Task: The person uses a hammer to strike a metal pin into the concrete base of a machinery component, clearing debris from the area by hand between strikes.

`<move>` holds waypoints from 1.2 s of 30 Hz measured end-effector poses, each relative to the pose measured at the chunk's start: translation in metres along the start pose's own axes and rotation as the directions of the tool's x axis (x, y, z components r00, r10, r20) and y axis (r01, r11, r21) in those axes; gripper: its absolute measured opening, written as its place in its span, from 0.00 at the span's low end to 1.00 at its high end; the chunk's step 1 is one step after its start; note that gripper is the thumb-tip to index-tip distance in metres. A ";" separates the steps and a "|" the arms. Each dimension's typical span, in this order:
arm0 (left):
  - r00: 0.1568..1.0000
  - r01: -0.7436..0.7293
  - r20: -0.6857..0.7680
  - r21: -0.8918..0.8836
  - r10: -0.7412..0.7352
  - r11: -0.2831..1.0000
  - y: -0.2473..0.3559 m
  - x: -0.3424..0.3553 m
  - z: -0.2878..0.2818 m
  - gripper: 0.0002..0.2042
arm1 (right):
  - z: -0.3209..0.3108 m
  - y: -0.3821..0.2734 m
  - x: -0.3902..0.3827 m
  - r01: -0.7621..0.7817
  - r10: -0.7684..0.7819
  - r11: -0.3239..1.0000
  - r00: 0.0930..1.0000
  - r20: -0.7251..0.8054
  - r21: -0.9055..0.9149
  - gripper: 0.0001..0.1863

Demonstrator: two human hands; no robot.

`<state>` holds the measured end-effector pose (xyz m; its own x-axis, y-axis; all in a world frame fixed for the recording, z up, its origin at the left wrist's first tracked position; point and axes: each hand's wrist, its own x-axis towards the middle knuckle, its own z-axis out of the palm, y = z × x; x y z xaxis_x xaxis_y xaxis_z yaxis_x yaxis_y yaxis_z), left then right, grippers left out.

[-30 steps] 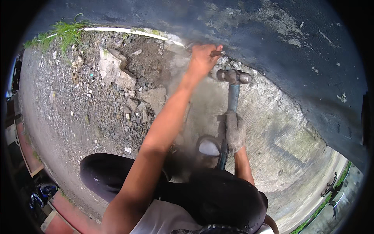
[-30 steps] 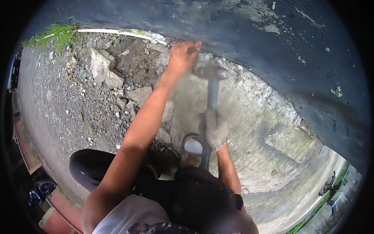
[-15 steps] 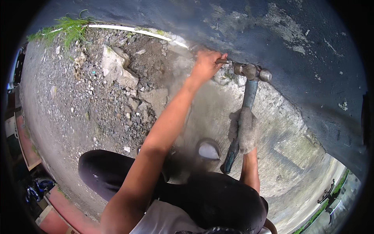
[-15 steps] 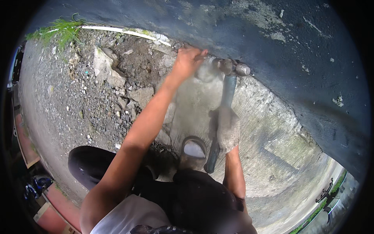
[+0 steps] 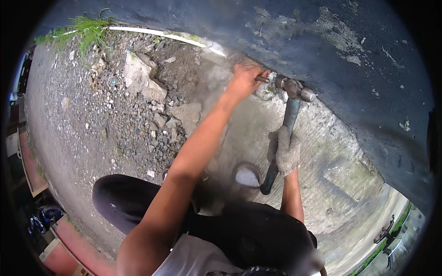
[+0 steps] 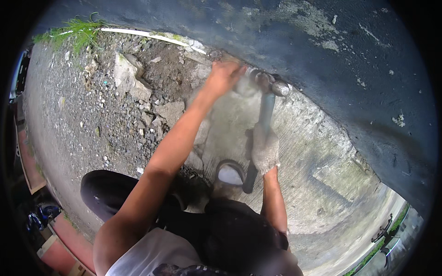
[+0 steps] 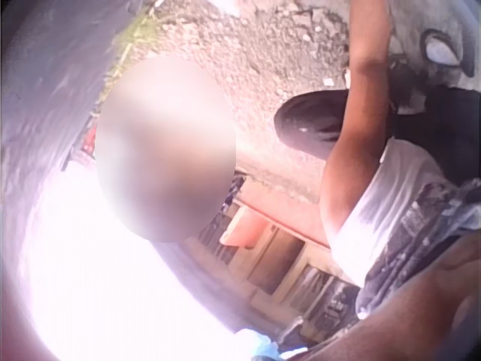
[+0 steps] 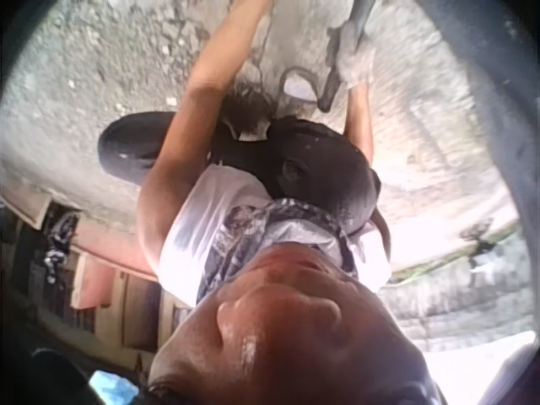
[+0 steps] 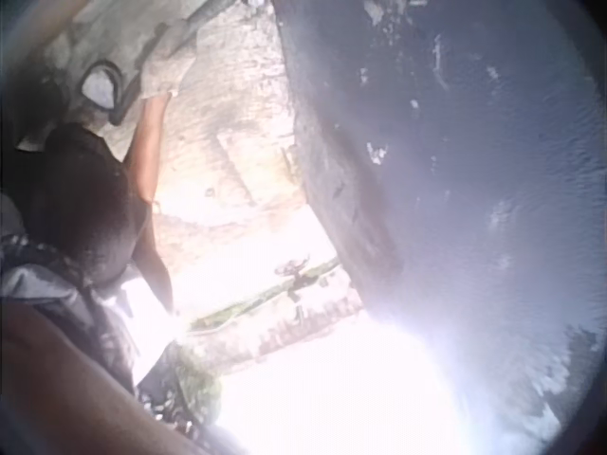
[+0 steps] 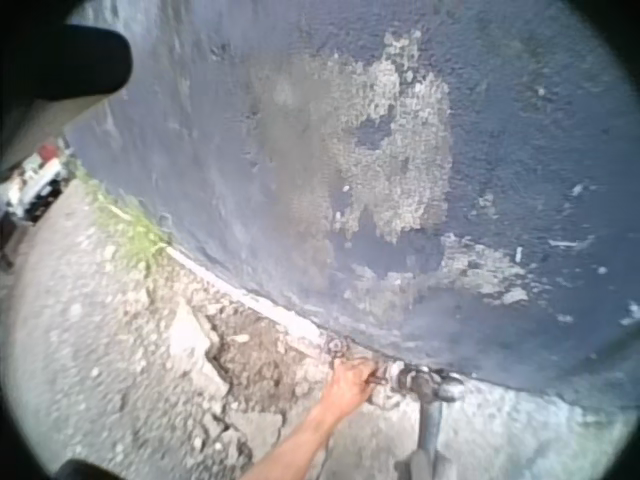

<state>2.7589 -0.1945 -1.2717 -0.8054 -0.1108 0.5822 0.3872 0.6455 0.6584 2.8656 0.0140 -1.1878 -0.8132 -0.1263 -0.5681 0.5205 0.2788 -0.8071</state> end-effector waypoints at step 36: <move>0.886 0.445 0.176 -0.061 -0.429 0.894 -0.039 0.053 -0.074 0.20 | 0.032 -0.150 -0.076 0.580 -0.578 0.814 0.815 -0.047 0.042 0.20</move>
<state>2.7346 -0.2818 -1.2312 -0.9586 -0.2422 0.1497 0.0152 0.4817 0.8762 2.8579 -0.0490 -1.0291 -0.9756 -0.2193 0.0115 -0.0372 0.1133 -0.9929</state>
